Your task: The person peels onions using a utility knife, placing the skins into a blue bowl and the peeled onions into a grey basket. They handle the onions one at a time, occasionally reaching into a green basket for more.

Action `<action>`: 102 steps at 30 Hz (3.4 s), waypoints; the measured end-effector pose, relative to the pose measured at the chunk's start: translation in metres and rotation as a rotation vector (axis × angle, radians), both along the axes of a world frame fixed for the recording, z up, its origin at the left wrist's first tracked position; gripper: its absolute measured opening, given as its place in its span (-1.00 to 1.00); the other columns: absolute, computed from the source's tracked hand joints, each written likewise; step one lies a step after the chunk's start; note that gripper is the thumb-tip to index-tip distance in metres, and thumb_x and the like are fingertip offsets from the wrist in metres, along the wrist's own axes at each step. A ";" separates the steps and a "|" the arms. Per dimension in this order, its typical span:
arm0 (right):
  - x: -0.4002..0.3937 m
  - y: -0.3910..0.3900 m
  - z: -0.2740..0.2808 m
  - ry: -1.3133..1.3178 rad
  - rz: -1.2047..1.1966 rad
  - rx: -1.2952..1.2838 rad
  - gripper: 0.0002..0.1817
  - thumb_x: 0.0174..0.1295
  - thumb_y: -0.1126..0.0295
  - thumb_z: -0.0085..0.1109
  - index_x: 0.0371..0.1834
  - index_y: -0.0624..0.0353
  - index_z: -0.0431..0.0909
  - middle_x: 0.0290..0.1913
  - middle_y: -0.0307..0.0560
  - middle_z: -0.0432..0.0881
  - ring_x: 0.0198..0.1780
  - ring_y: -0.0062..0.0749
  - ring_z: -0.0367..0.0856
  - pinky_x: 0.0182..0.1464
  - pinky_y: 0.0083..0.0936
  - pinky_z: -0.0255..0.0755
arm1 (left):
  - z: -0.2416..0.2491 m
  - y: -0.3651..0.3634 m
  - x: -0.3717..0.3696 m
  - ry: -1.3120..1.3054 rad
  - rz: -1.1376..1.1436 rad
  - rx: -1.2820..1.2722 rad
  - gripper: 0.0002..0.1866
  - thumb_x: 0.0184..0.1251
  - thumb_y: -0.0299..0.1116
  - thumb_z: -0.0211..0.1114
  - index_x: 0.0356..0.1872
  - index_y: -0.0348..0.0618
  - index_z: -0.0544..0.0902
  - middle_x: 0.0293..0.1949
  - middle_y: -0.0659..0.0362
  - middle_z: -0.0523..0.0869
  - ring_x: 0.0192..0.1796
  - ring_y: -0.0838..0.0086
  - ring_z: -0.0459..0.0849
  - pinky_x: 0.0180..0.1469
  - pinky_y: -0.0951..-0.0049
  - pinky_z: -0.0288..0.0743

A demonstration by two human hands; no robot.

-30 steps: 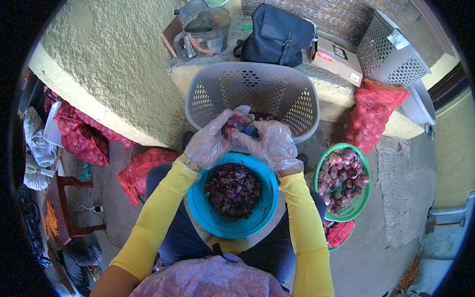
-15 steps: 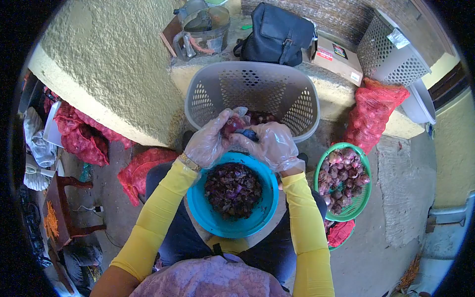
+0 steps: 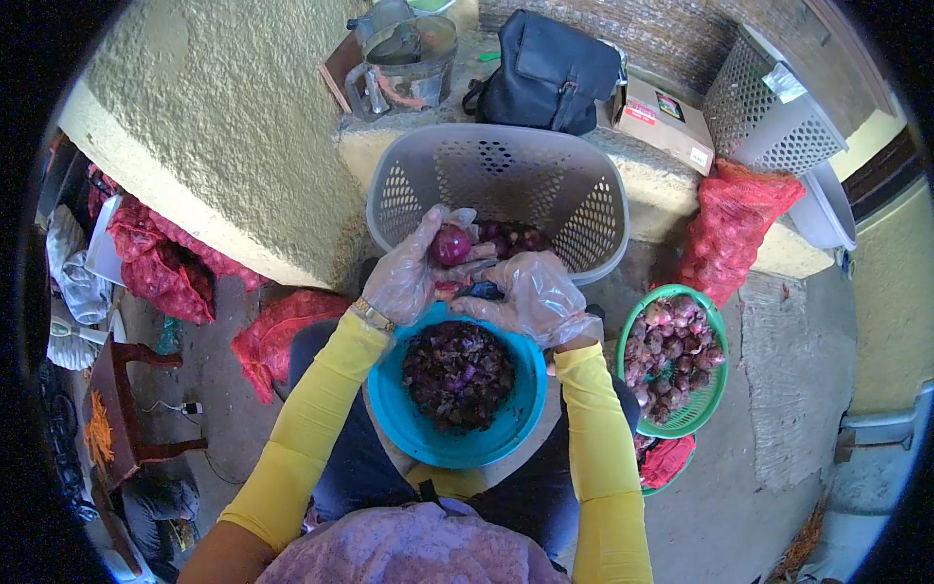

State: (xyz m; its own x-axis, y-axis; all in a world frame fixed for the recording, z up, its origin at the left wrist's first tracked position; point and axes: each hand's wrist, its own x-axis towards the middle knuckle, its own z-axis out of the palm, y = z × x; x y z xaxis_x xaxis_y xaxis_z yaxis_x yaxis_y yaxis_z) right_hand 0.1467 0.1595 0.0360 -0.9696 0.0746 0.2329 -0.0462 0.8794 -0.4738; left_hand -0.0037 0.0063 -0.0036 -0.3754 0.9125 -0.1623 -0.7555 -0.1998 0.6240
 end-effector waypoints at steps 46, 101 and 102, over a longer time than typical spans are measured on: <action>0.025 0.014 -0.034 0.164 -0.329 -0.276 -0.52 0.48 0.25 0.26 0.27 0.38 0.43 -0.14 0.32 0.75 -0.14 0.25 0.75 -0.09 -0.01 0.57 | -0.011 0.014 0.009 -0.355 0.077 0.120 -0.60 0.63 -0.08 0.28 0.19 -0.20 0.59 0.11 -0.14 0.70 0.13 0.07 0.74 0.37 -0.04 0.62; 0.053 -0.076 -0.113 0.246 -0.458 -0.298 -0.18 0.29 0.69 0.08 0.67 0.42 0.07 -0.16 0.32 0.56 -0.16 0.15 0.63 -0.12 -0.15 0.53 | -0.060 0.012 0.002 1.233 0.192 -0.175 -0.52 0.32 -0.34 0.55 0.20 -0.19 0.61 0.29 0.04 0.73 0.38 0.29 0.66 0.45 0.27 0.47; 0.052 -0.077 -0.114 0.223 -0.459 -0.306 -0.16 0.27 0.69 0.09 0.67 0.43 0.06 -0.16 0.32 0.56 -0.15 0.14 0.63 -0.11 -0.16 0.53 | -0.062 0.013 0.002 1.221 0.191 -0.162 -0.53 0.33 -0.36 0.54 0.21 -0.20 0.61 0.30 0.04 0.72 0.38 0.29 0.65 0.46 0.28 0.46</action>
